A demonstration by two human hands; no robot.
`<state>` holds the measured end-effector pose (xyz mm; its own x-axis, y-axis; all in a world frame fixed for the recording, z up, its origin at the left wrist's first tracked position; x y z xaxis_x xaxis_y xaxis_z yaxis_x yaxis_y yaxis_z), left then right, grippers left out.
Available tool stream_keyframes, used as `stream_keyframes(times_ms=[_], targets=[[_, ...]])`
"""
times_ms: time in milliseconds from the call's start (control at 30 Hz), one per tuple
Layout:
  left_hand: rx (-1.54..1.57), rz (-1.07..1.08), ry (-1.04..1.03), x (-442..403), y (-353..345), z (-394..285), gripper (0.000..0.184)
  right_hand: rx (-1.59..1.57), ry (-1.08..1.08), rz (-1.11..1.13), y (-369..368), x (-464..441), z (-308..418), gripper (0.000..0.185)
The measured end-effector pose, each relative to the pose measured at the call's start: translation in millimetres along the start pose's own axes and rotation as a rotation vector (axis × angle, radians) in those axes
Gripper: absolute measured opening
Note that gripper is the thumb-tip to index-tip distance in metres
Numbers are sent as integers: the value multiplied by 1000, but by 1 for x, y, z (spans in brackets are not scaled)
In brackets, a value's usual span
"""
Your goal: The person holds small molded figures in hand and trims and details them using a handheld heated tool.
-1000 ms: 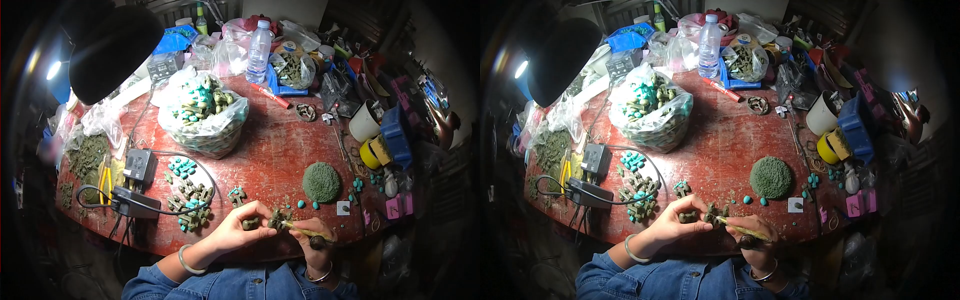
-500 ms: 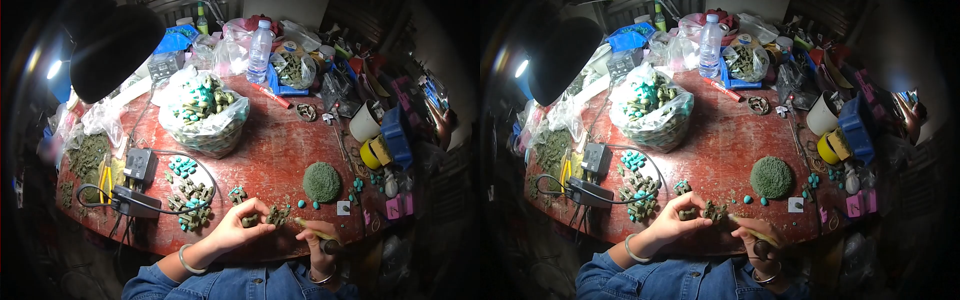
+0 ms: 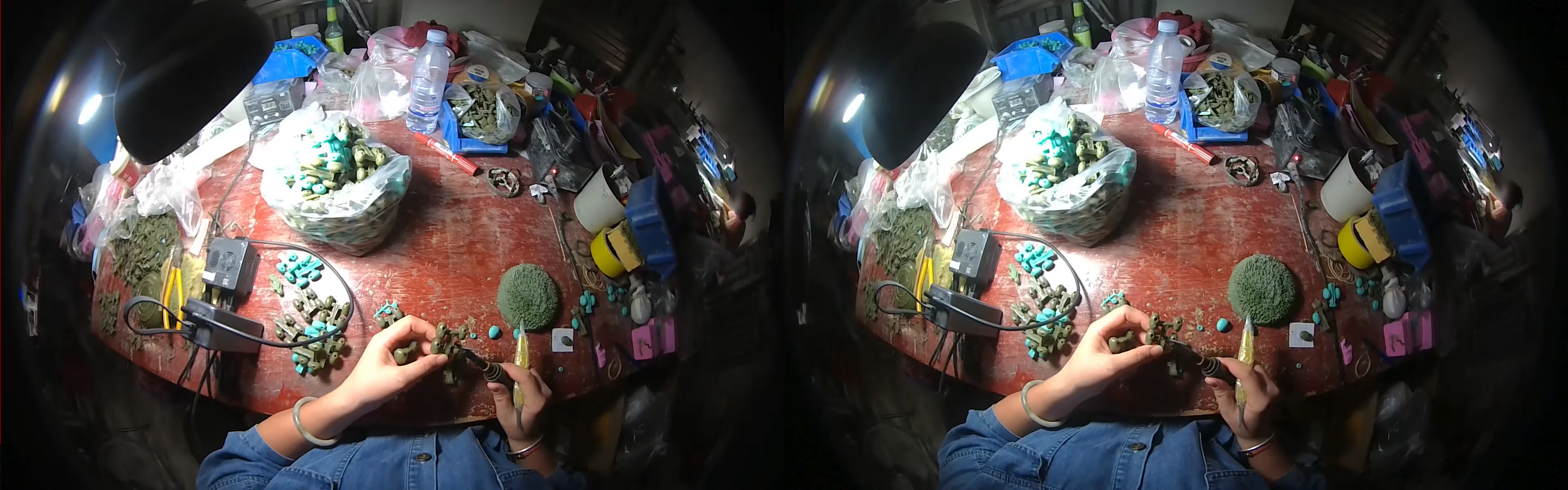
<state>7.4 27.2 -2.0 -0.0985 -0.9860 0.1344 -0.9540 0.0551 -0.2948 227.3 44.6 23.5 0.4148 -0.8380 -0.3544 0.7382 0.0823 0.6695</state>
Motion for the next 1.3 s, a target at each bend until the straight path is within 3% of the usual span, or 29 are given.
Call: stream_keyframes(times_ms=[200, 833, 900, 1000, 1300], targets=[[-70, -2, -81, -1, 1, 2, 25, 25, 45, 28, -6, -2, -2, 25], [-63, 4, -22, 0, 1, 1, 24, 46, 67, 39, -7, -4, 1, 24], [-119, 1, -102, -1, 1, 3, 24, 44, 60, 42, -6, -3, 0, 24], [-81, -1, -33, 0, 0, -2, 24, 37, 55, 39, -7, -2, -2, 24], [-107, -6, -97, -1, 1, 0, 24, 55, 71, 34, -7, -3, -1, 25]])
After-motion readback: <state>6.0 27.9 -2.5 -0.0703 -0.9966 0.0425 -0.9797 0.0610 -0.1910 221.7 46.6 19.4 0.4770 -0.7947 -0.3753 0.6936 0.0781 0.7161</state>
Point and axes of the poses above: each hand's wrist, its own x-axis away from the middle knuckle, its own y-axis out of the back of the hand, z = x × y, the point moved 3 cm from there along -x, towards the middle knuckle, and after that the axes turned 4 degrees about z, right-handed, at the moved point
